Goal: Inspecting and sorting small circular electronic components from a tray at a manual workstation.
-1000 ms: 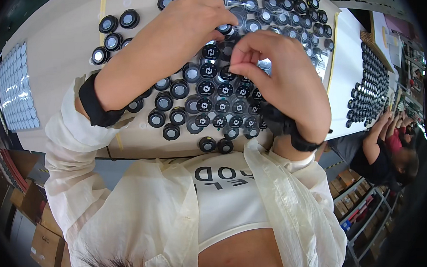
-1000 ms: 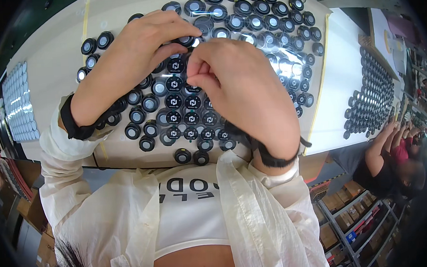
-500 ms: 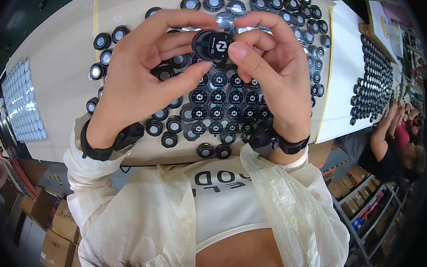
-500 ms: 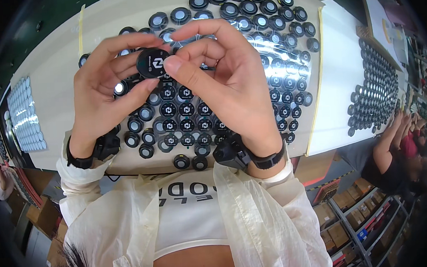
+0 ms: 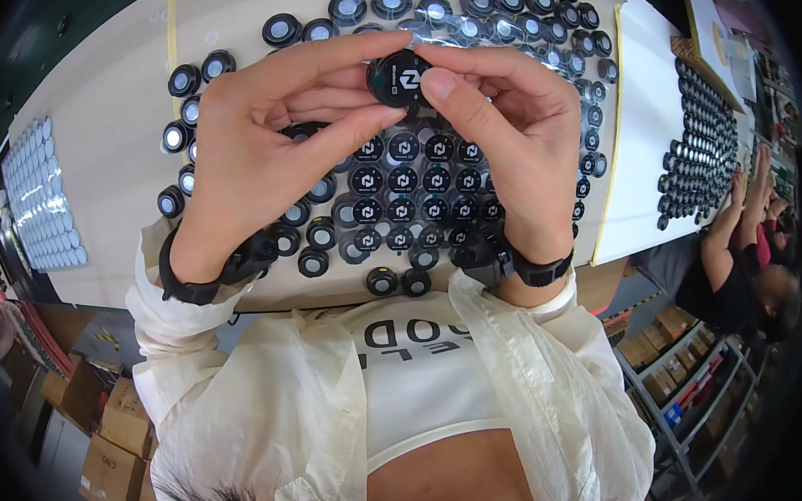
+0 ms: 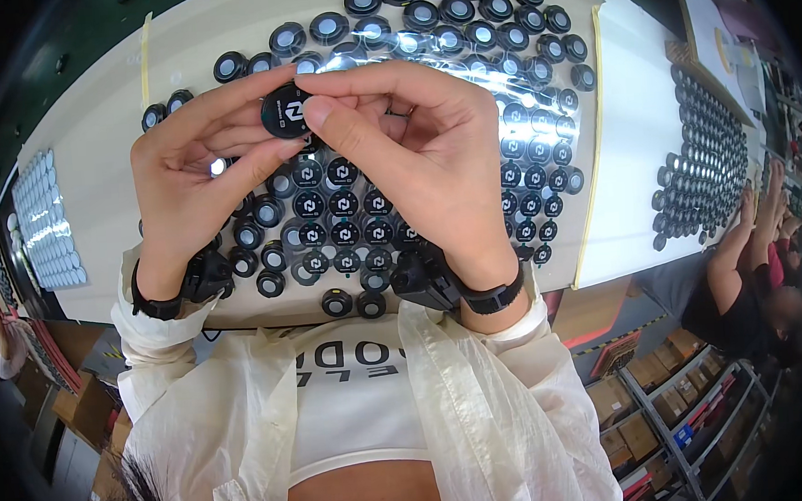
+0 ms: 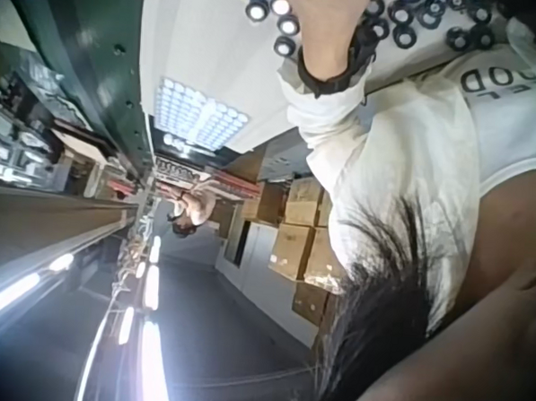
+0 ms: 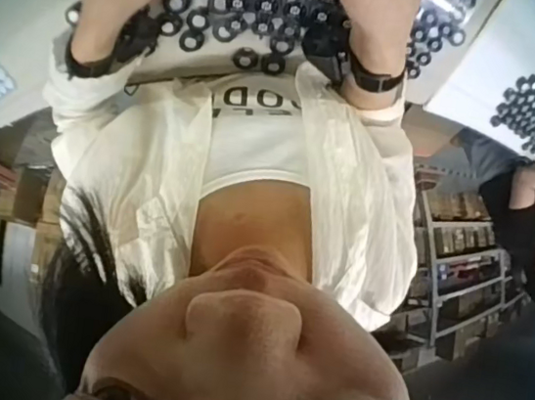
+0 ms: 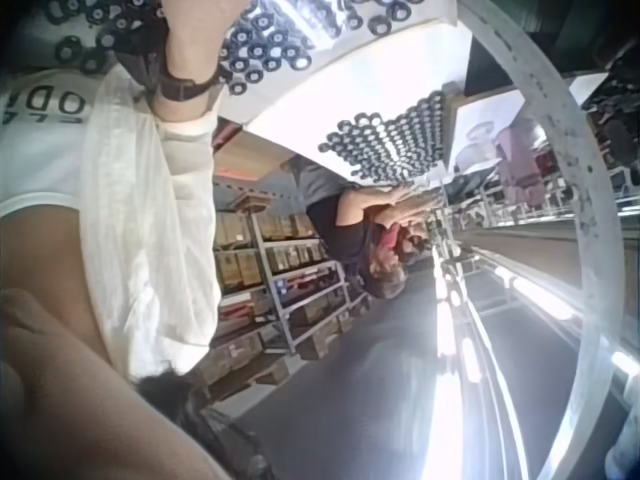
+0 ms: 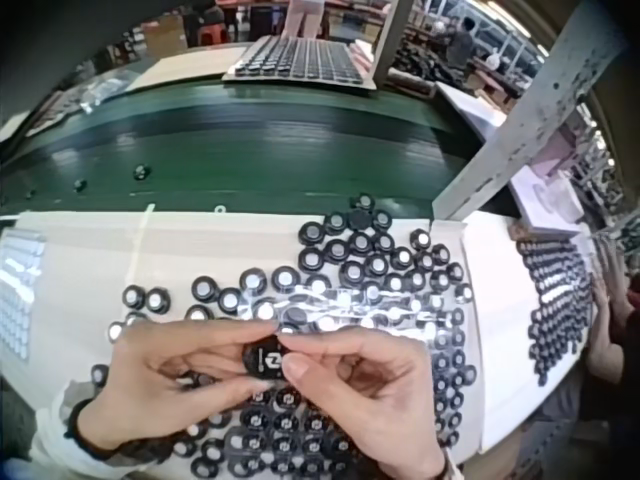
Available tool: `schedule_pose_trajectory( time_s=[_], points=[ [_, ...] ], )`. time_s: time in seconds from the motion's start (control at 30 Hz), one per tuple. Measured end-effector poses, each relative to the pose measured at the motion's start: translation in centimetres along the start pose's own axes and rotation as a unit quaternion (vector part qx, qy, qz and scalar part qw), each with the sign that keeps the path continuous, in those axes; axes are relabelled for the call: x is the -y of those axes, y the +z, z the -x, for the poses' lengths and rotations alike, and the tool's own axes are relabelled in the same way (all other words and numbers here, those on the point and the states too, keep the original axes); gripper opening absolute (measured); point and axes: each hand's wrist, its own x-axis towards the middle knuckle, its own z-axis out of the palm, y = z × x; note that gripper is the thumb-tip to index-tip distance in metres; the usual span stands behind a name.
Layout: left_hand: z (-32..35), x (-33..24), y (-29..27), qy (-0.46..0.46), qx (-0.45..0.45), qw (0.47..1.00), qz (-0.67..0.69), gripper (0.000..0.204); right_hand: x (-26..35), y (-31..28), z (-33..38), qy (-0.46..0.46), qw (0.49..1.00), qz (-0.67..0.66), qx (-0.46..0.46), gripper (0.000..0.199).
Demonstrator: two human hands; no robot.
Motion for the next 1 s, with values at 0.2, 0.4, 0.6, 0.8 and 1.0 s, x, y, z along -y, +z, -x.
schedule_pose_trajectory(
  time_s=[0.2, 0.4, 0.6, 0.8, 1.0],
  points=[
    [0.04, 0.14, 0.12, -0.013, -0.008, 1.000, -0.003, 0.049, -0.14, 0.21, -0.04, -0.001, 1.000, -0.014, -0.010, 0.020],
    [0.16, 0.22, 0.32, -0.001, -0.017, 1.000, -0.003, 0.048, -0.69, 0.39, -0.08, -0.010, 0.999, -0.014, -0.027, 0.019],
    [0.14, 0.11, 0.31, -0.007, -0.004, 1.000, -0.017, 0.049, -0.95, 0.08, -0.05, -0.023, 0.998, 0.041, -0.029, 0.018],
    [-0.19, 0.29, 0.44, -0.012, -0.016, 1.000, 0.021, 0.049, -0.72, 0.08, -0.05, -0.005, 0.999, -0.003, -0.035, 0.019],
    [-0.31, 0.24, 0.55, -0.004, -0.019, 1.000, 0.015, 0.049, -0.64, 0.19, -0.02, -0.012, 0.999, -0.006, -0.035, 0.020]
  ],
)
